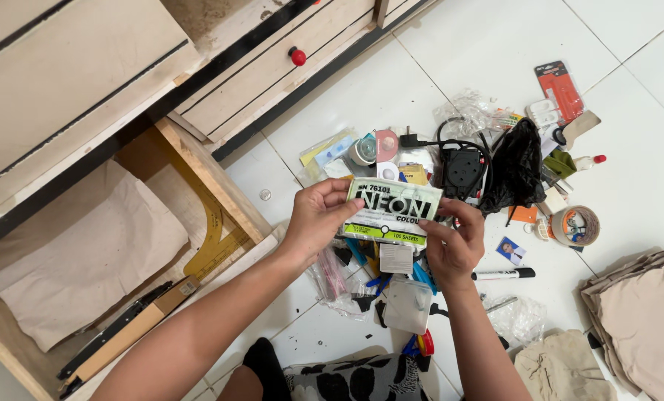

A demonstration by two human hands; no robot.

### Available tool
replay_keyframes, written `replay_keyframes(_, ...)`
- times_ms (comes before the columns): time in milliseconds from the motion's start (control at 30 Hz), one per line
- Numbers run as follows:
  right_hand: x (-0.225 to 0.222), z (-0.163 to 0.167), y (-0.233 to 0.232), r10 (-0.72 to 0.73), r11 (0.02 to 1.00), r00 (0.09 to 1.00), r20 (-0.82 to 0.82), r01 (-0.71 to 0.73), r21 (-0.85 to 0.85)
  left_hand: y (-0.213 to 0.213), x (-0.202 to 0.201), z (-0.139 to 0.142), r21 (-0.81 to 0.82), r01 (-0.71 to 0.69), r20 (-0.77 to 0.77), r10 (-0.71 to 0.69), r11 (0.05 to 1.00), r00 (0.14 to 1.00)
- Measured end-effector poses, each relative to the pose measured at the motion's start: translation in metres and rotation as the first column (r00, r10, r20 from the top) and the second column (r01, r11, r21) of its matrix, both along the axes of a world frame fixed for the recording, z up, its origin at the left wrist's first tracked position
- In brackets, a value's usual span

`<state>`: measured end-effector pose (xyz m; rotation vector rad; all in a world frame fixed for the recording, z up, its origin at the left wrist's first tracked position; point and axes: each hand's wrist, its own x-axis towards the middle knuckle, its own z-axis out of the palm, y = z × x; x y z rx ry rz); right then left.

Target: The person kneels on the floor in front of a dresser, empties a drawer's contents onto the floor, and lines the empty drawer with brown paper. They then sort through the items, including cables, a power strip, boxes, tape, and small packets, and place them back into the paper-lined drawer.

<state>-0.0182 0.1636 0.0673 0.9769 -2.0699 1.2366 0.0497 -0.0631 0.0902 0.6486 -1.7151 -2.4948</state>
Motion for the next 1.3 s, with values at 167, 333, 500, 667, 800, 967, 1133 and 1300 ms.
replay_keyframes(167, 0.005, -0.008, -0.001, 0.031, 0.998, 0.999, 0.012, -0.030, -0.054, -0.003, 0.002, 0.002, -0.062, -0.019, -0.039, 0.016, 0.998, 0.999)
replay_keyframes(333, 0.015, -0.005, -0.006, 0.062, 0.977, 0.974, 0.218, -0.015, -0.214, 0.000, 0.001, -0.004, -0.072, -0.066, -0.070, 0.061, 0.995, 0.996)
replay_keyframes(500, 0.037, -0.001, -0.020, 0.769, 0.471, 0.316, 0.556, 0.308, -0.827, 0.005, 0.002, -0.009, -0.166, -0.202, -0.173, 0.173, 0.965, 0.970)
replay_keyframes(667, 0.039, -0.003, -0.021, 0.563, 0.722, 0.338, 0.754, 0.242, -0.648, 0.008, 0.006, -0.008, -0.320, -0.243, -0.255, 0.164, 0.915, 0.953)
replay_keyframes(800, 0.033, -0.009, -0.012, 0.513, 0.701, 0.417, 0.750, 0.302, -0.646, 0.008, 0.008, -0.003, -0.218, -0.124, -0.121, 0.099, 0.968, 0.988)
replay_keyframes(967, 0.017, -0.009, 0.007, 0.386, 0.737, 0.498, 0.777, 0.341, -0.584, 0.003, 0.014, 0.002, -0.174, 0.101, 0.023, -0.098, 0.980, 0.995)
replay_keyframes(1133, -0.004, 0.020, 0.019, 0.720, 0.495, 0.243, 0.649, 0.476, -0.727, 0.003, 0.018, -0.001, -0.287, 0.231, -0.018, -0.246, 0.930, 0.969)
replay_keyframes(1300, 0.008, 0.043, -0.005, 0.411, 0.659, 0.310, 0.857, 0.548, -0.515, -0.002, 0.018, -0.010, -0.289, 0.319, 0.090, -0.306, 0.902, 0.948)
